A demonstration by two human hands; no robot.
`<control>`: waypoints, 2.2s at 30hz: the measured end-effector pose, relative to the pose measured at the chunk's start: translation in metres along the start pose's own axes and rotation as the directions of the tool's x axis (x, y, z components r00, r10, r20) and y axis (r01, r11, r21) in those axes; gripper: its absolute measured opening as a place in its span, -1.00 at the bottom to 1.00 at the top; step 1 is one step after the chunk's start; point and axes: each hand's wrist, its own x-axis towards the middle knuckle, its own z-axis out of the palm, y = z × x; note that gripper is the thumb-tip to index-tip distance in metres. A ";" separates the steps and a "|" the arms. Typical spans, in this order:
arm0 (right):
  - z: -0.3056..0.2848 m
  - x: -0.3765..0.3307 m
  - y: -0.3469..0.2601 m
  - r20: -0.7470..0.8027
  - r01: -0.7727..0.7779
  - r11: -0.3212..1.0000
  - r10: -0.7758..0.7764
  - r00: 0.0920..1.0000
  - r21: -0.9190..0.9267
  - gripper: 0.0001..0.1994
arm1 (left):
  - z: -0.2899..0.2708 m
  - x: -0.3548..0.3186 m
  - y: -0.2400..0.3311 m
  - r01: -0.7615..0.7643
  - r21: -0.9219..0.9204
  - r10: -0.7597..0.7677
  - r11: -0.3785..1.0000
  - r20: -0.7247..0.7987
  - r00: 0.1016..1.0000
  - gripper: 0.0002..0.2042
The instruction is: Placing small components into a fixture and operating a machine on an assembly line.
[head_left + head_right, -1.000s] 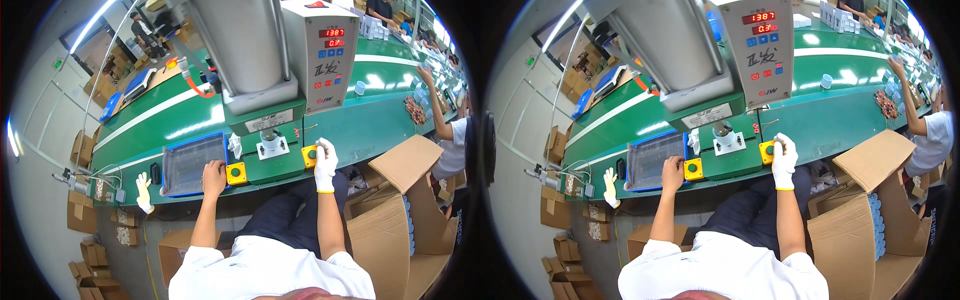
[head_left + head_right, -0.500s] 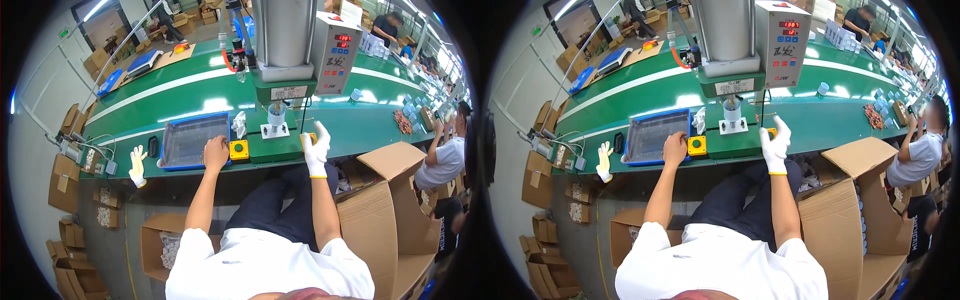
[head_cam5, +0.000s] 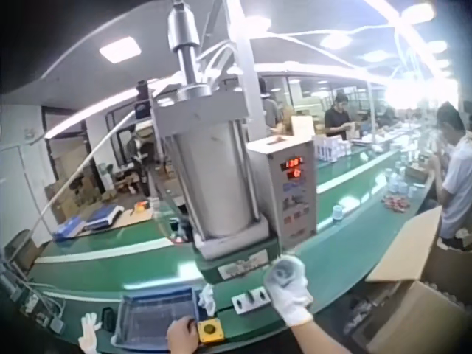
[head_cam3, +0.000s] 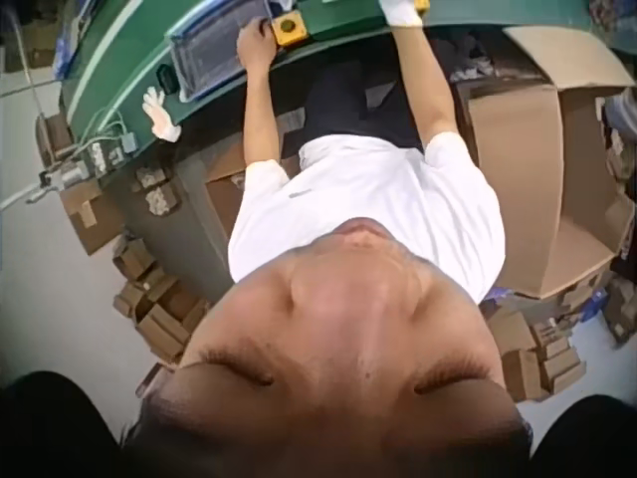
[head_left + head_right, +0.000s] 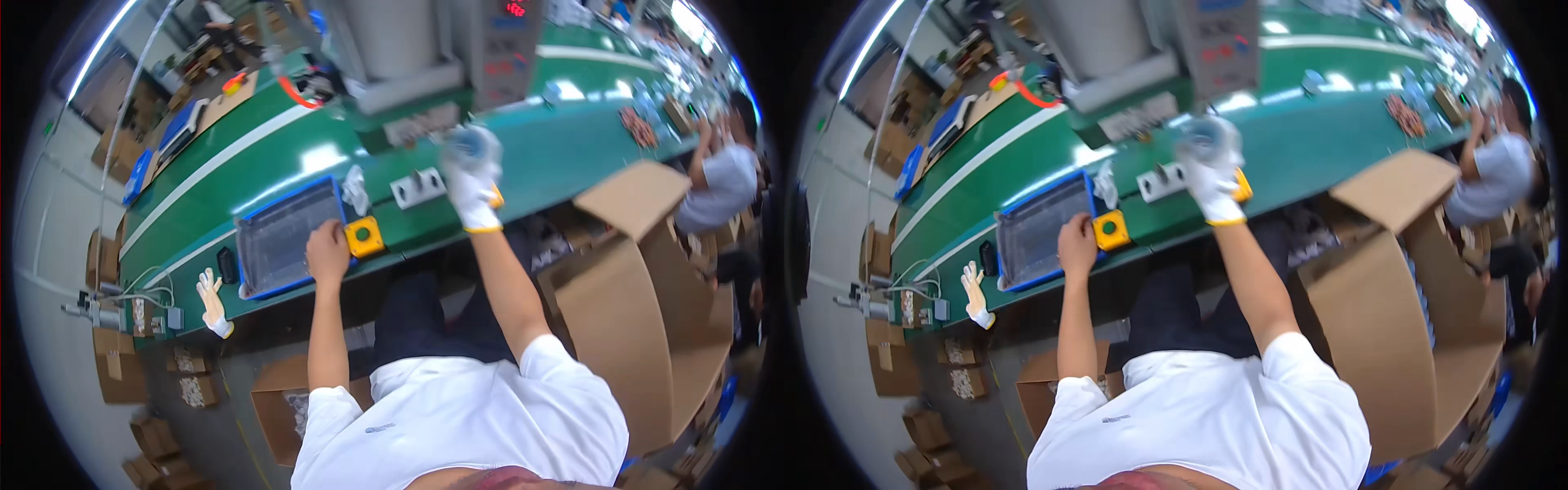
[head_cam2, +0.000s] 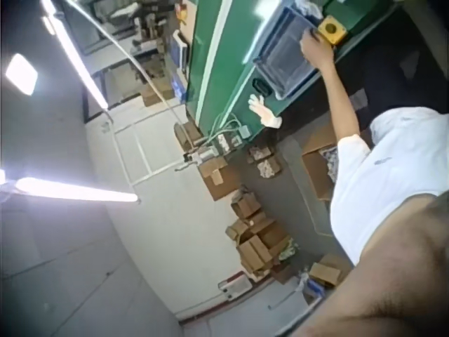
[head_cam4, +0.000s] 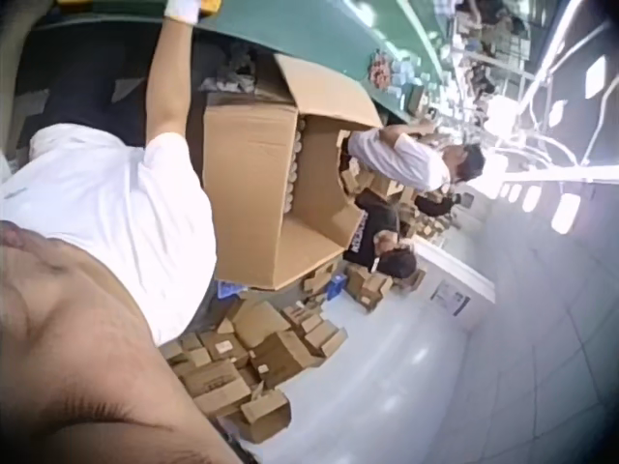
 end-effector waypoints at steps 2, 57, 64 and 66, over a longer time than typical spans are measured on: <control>-0.025 0.023 0.033 -0.193 -0.082 0.995 0.071 0.979 -0.049 -0.52 | -0.007 -0.001 0.010 -0.019 -0.026 0.020 0.999 0.031 0.999 -0.86; -0.174 -0.210 0.034 0.521 -0.622 0.479 0.843 0.131 -0.619 -0.60 | 0.084 -0.195 -0.050 0.611 -0.732 -0.335 0.302 0.518 0.787 -0.68; -0.159 -0.245 0.121 0.528 -0.697 0.449 0.841 0.118 -0.559 -0.56 | 0.132 -0.135 -0.041 0.541 -0.472 -0.196 0.696 0.599 0.776 -0.66; -0.135 -0.265 0.179 0.404 -0.666 0.344 0.912 0.070 -0.662 -0.54 | 0.148 -0.124 -0.034 0.519 -0.397 -0.211 0.756 0.604 0.769 -0.67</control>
